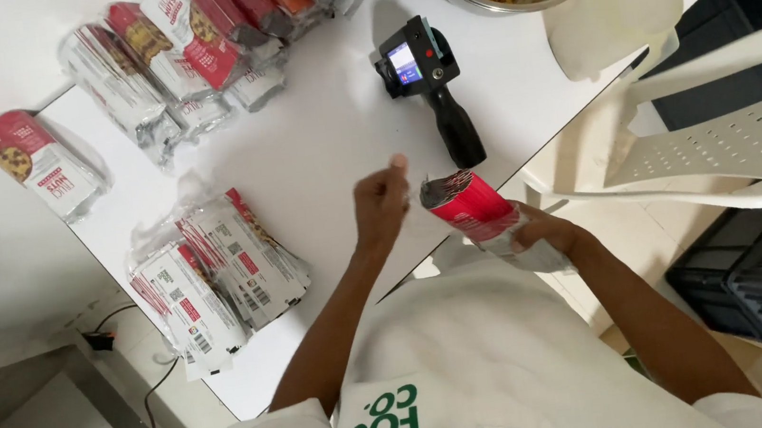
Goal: The person uses a handheld digital label printer to print information onto a series of product labels from a stack.
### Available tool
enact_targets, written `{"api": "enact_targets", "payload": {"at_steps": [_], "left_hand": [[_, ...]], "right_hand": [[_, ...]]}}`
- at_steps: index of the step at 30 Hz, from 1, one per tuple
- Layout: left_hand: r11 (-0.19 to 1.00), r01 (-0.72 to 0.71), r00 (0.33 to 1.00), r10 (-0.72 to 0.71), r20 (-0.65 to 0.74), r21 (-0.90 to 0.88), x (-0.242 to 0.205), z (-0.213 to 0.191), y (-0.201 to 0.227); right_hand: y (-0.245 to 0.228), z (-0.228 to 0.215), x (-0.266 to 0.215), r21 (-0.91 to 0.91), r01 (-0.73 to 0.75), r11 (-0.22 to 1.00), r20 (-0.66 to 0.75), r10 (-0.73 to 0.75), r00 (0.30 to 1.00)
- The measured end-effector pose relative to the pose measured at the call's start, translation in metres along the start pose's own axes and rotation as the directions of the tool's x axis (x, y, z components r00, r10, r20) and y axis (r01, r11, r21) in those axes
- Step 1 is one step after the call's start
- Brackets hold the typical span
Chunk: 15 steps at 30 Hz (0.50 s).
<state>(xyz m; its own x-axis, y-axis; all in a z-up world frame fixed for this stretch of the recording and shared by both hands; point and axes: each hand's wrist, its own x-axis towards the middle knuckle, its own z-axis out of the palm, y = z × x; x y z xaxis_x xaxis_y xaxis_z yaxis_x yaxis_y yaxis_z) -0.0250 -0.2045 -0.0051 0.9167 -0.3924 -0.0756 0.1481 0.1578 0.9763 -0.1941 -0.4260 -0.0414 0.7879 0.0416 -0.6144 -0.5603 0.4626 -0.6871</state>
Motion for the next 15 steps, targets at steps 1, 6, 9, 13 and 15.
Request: {"api": "enact_targets", "payload": {"at_steps": [1,6,9,13,15], "left_hand": [[1.0,0.0,1.0,0.0,-0.002,0.002,0.0,0.002,0.007],[0.929,-0.057,0.979,-0.02,0.203,0.366,0.01,0.015,-0.003],[0.906,0.25,0.906,-0.343,0.249,0.34,0.018,0.019,0.008],[0.834,0.549,0.795,-0.54,0.278,0.051,0.029,0.016,0.044],[0.758,0.624,0.707,-0.652,0.275,0.192,0.028,0.02,0.054]], "right_hand": [[-0.005,0.002,0.001,0.001,-0.001,1.0,0.003,0.001,1.0],[-0.028,0.0,0.0,-0.045,0.001,0.999,0.091,0.003,0.996],[-0.073,0.027,-0.009,-0.429,0.097,0.898,-0.022,-0.118,0.993],[-0.129,0.049,-0.013,-0.916,-0.004,0.401,-0.054,-0.112,0.992],[-0.127,0.041,0.0,-0.992,0.124,-0.035,0.129,-0.233,0.964]]}}
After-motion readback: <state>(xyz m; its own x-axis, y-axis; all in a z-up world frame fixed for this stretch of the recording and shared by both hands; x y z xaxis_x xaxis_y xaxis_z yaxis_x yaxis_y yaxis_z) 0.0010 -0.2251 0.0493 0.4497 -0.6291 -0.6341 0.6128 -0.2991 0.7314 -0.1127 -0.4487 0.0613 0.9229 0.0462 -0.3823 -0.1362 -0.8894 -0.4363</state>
